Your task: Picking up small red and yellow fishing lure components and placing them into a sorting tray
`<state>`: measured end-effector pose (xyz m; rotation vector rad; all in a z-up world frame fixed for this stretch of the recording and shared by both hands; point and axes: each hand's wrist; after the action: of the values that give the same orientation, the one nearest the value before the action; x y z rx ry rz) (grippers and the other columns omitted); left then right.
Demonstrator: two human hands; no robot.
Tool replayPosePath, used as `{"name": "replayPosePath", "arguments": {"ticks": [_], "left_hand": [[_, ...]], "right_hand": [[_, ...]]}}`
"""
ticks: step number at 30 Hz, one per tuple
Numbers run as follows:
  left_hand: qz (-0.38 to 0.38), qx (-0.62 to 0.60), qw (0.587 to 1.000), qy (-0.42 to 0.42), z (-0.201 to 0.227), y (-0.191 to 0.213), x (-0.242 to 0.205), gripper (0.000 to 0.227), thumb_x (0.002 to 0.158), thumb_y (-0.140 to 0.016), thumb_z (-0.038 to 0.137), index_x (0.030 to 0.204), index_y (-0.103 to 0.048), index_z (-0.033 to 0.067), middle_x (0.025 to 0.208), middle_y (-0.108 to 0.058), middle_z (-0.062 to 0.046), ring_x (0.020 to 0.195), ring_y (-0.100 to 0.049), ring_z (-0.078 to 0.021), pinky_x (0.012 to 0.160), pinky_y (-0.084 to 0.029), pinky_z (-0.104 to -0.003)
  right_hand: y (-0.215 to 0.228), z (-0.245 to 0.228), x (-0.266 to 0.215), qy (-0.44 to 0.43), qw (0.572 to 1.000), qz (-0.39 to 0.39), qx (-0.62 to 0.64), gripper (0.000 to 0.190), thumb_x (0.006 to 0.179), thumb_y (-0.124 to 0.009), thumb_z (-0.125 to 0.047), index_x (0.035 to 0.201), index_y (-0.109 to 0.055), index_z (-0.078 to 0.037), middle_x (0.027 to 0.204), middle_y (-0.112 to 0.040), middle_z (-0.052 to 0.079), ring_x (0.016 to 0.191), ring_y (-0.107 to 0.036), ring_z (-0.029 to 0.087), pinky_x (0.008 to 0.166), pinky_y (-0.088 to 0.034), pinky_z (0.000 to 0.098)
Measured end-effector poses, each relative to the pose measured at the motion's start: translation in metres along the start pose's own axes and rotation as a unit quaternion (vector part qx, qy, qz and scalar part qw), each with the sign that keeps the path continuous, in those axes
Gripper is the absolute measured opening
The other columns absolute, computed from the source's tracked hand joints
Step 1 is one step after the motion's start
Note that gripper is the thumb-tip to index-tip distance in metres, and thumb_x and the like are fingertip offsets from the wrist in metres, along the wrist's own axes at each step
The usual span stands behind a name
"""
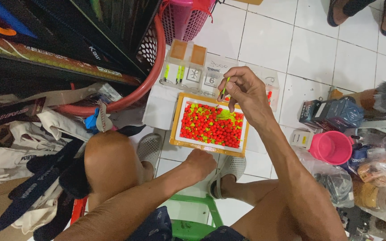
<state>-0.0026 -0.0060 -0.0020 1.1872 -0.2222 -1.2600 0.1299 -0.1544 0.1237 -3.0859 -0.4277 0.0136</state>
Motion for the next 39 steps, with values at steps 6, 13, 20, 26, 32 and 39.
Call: {"name": "replayPosePath", "arguments": {"ticks": [6, 13, 20, 26, 32, 39], "left_hand": [[-0.001, 0.029, 1.0, -0.005, 0.0, 0.001, 0.0, 0.01, 0.079, -0.075, -0.007, 0.082, -0.077, 0.0023, 0.069, -0.071, -0.012, 0.063, -0.069, -0.0233, 0.052, -0.057, -0.037], [-0.008, 0.018, 1.0, -0.008, 0.001, 0.001, 0.001, 0.009, 0.08, -0.077, -0.005, 0.084, -0.077, 0.0025, 0.07, -0.071, -0.012, 0.064, -0.068, -0.0224, 0.055, -0.058, -0.036], [0.005, 0.016, 1.0, -0.008, 0.001, -0.006, 0.007, 0.007, 0.081, -0.075, -0.004, 0.082, -0.076, 0.002, 0.072, -0.07, -0.012, 0.066, -0.067, -0.023, 0.055, -0.056, -0.037], [0.004, 0.024, 1.0, 0.011, 0.009, -0.003, 0.001, 0.005, 0.085, -0.073, 0.003, 0.08, -0.074, 0.005, 0.075, -0.069, -0.009, 0.068, -0.063, -0.0203, 0.055, -0.05, -0.033], [0.042, 0.131, 0.99, 0.017, 0.014, 0.003, -0.006, 0.009, 0.089, -0.07, 0.004, 0.087, -0.078, 0.0075, 0.079, -0.073, -0.006, 0.074, -0.068, -0.0199, 0.058, -0.048, -0.032], [-0.151, 0.01, 0.987, 0.056, 0.012, 0.015, 0.015, 0.024, 0.088, -0.075, 0.025, 0.111, -0.076, 0.0277, 0.108, -0.073, 0.008, 0.105, -0.069, -0.0195, 0.074, -0.052, -0.034]], "right_hand": [[-0.002, -0.001, -0.001, -0.011, 1.0, 0.002, -0.005, 0.019, 0.105, -0.058, -0.013, 0.123, -0.056, -0.006, 0.098, -0.068, 0.016, 0.082, -0.073, 0.025, 0.05, -0.058, 0.0237], [0.004, 0.005, 0.0, -0.013, 1.0, 0.001, -0.023, 0.016, 0.106, -0.057, -0.012, 0.121, -0.057, -0.007, 0.097, -0.068, 0.016, 0.08, -0.073, 0.025, 0.051, -0.059, 0.0248], [-0.012, 0.02, 0.006, -0.049, 0.994, 0.019, -0.094, 0.027, 0.102, -0.06, -0.005, 0.129, -0.057, -0.005, 0.094, -0.069, 0.014, 0.078, -0.069, 0.021, 0.055, -0.058, 0.0244], [-0.031, 0.058, 0.04, -0.082, 0.99, 0.023, -0.108, 0.024, 0.099, -0.061, -0.003, 0.123, -0.059, -0.001, 0.093, -0.068, 0.015, 0.079, -0.069, 0.022, 0.061, -0.061, 0.0281], [-0.056, 0.104, 0.101, -0.081, 0.99, 0.032, -0.114, 0.02, 0.097, -0.062, -0.003, 0.116, -0.061, -0.002, 0.088, -0.065, 0.012, 0.074, -0.07, 0.019, 0.057, -0.059, 0.0262], [-0.08, 0.133, 0.151, -0.131, 0.963, 0.055, -0.228, 0.023, 0.091, -0.061, 0.002, 0.112, -0.061, -0.008, 0.071, -0.064, 0.005, 0.063, -0.062, 0.018, 0.061, -0.059, 0.0315]]}}
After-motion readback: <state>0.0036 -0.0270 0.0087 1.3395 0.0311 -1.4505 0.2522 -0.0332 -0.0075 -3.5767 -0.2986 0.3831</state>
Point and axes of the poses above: each hand's wrist, its own x-axis towards the middle knuckle, its own y-axis out of the back of the hand, z = x × y
